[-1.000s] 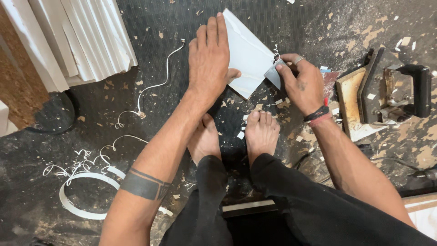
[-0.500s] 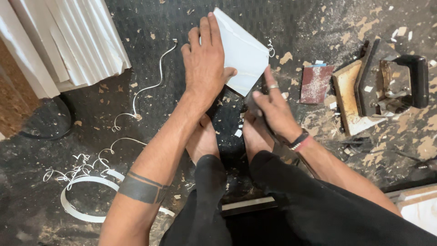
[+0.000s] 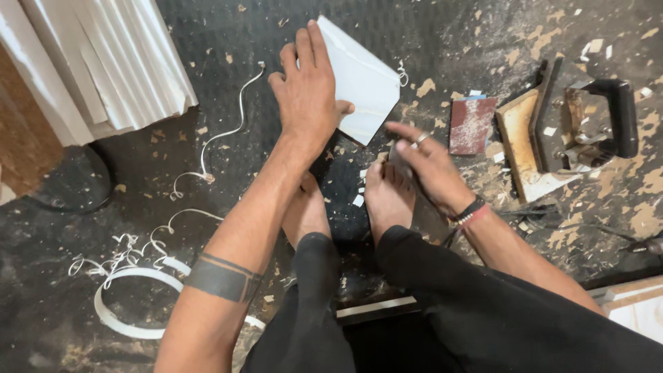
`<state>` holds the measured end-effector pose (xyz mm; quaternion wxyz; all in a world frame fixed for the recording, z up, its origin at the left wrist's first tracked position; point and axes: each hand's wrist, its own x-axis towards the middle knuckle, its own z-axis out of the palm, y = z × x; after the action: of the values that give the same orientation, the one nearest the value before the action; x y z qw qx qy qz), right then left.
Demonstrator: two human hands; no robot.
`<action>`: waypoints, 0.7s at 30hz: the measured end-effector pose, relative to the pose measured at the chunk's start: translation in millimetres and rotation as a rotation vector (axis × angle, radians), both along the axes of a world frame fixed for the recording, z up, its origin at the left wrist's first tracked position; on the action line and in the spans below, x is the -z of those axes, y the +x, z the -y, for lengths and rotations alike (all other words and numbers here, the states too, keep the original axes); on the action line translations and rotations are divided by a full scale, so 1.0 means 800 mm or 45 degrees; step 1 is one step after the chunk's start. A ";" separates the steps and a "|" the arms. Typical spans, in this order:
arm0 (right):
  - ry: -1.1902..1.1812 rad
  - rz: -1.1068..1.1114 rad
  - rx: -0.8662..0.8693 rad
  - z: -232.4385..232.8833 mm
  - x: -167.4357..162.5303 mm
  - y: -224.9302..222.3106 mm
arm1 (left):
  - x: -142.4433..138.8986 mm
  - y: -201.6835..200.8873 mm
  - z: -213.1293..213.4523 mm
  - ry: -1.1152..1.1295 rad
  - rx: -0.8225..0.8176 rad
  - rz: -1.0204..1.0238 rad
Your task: The person takes white edge banding strips and presses them onto the edges of small white boards using a hand-held edge banding iron, working one board at a time and stacking finished boards. They then set the iron down and scrape and sand the banded edges of a board by hand.
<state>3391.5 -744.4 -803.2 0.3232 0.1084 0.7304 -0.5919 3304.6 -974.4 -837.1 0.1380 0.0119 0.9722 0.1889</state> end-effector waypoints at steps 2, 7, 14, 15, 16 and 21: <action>0.223 -0.067 0.088 -0.003 0.005 -0.011 | 0.003 0.000 0.001 0.002 0.006 -0.048; 0.423 -0.091 0.070 0.002 0.014 -0.038 | 0.009 0.001 0.001 0.010 0.024 -0.046; 0.109 -0.186 0.204 0.025 0.012 -0.024 | 0.005 0.002 0.003 0.031 0.014 -0.049; 0.051 -0.209 0.206 0.029 0.011 -0.021 | 0.004 0.002 0.003 0.024 0.015 -0.059; 0.045 -0.035 0.246 0.034 0.011 -0.017 | 0.004 0.001 0.001 0.022 0.019 -0.071; -0.222 0.111 0.264 0.059 0.018 -0.003 | 0.001 0.000 -0.002 0.039 0.014 -0.074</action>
<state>3389.4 -791.5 -817.6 0.2999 0.1804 0.6464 -0.6780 3304.5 -972.5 -837.9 0.1104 0.0247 0.9727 0.2026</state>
